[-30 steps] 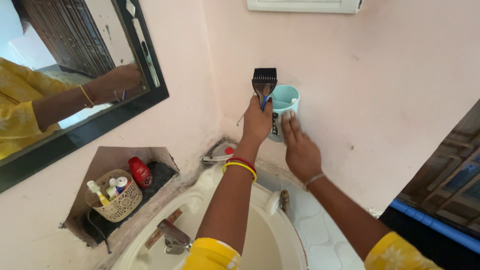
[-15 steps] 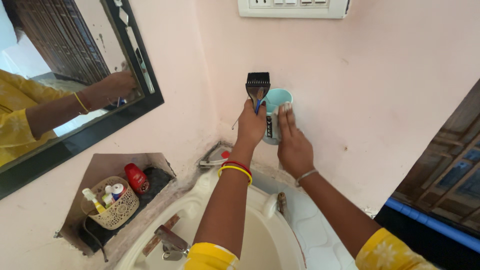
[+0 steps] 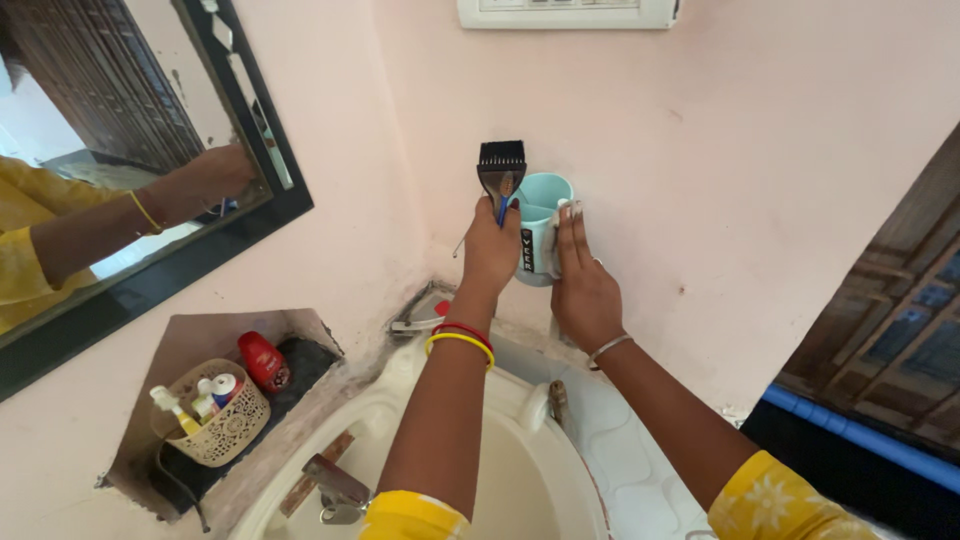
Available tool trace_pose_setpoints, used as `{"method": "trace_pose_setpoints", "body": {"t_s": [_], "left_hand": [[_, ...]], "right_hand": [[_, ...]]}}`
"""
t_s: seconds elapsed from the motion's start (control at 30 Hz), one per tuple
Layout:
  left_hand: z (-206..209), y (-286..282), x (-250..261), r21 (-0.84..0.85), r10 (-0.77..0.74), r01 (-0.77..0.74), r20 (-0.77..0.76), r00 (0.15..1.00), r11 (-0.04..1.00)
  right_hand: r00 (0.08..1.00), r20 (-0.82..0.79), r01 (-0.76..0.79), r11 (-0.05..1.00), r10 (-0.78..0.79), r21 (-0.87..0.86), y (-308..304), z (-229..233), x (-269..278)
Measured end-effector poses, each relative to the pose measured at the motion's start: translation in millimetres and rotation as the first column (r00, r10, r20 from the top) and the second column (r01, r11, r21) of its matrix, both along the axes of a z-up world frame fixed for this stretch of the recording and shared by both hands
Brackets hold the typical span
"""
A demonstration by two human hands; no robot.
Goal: The person wipes the wall and a wall-mounted cup with a cloth, then rinses a hairbrush and a toothbrush under the sink faucet. The person places the hairbrush and toothbrush into the cup after rinsing.
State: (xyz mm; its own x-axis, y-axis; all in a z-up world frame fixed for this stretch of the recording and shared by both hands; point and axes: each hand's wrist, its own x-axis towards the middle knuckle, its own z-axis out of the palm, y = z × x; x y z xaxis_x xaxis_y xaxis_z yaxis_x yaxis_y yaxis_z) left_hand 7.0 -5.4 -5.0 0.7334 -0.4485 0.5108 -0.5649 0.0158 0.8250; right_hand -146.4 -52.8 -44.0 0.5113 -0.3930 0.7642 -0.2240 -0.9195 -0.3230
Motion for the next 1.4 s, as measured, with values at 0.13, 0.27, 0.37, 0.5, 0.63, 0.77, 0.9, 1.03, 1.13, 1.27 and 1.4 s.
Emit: {"method": "trace_pose_setpoints", "body": {"t_s": [0.13, 0.27, 0.37, 0.5, 0.63, 0.77, 0.9, 1.03, 1.13, 1.27, 1.4], "left_hand": [[0, 1, 0, 0.038, 0.024, -0.023, -0.026, 0.999, 0.999], [0, 0, -1, -0.003, 0.009, -0.010, -0.007, 1.000, 1.000], [2, 1, -2, -0.022, 0.006, -0.006, -0.011, 1.000, 1.000], [4, 4, -4, 0.089, 0.015, -0.007, -0.097, 0.995, 0.996], [7, 5, -6, 0.017, 0.031, -0.031, 0.001, 1.000, 0.999], [7, 7, -8, 0.012, -0.022, 0.024, -0.104, 0.994, 1.000], [9, 7, -10, 0.026, 0.012, -0.011, -0.052, 0.999, 1.000], [5, 6, -8, 0.029, 0.033, -0.032, -0.027, 0.999, 0.999], [2, 4, -5, 0.025, 0.034, -0.033, -0.026, 0.999, 0.999], [0, 2, -2, 0.014, 0.047, -0.048, 0.012, 0.999, 0.999], [-1, 2, -4, -0.005, 0.035, -0.035, 0.009, 0.999, 0.999]], "right_hand": [[0.992, -0.123, 0.018, 0.992, -0.002, 0.128, 7, -17, -5], [0.988, -0.147, -0.018, 0.990, 0.039, 0.143, 17, -42, -15], [0.994, -0.096, -0.025, 0.982, 0.044, 0.185, 13, -33, -10], [0.994, 0.081, -0.080, 0.983, 0.067, 0.165, -3, 5, 6], [0.990, 0.093, -0.123, 0.965, 0.104, 0.231, -2, 7, 5], [0.992, -0.097, -0.021, 0.870, 0.079, 0.492, 17, -26, -6], [0.968, 0.156, -0.226, 0.956, 0.198, 0.185, 23, -30, -10], [0.969, 0.190, -0.220, 0.909, 0.160, 0.355, 5, 3, 8], [0.985, 0.154, -0.148, 0.867, 0.084, 0.475, -15, 21, 20], [0.978, 0.179, -0.180, 0.875, 0.109, 0.449, -21, 4, 16], [0.992, 0.082, -0.124, 0.879, 0.097, 0.461, -7, -21, -2]]}}
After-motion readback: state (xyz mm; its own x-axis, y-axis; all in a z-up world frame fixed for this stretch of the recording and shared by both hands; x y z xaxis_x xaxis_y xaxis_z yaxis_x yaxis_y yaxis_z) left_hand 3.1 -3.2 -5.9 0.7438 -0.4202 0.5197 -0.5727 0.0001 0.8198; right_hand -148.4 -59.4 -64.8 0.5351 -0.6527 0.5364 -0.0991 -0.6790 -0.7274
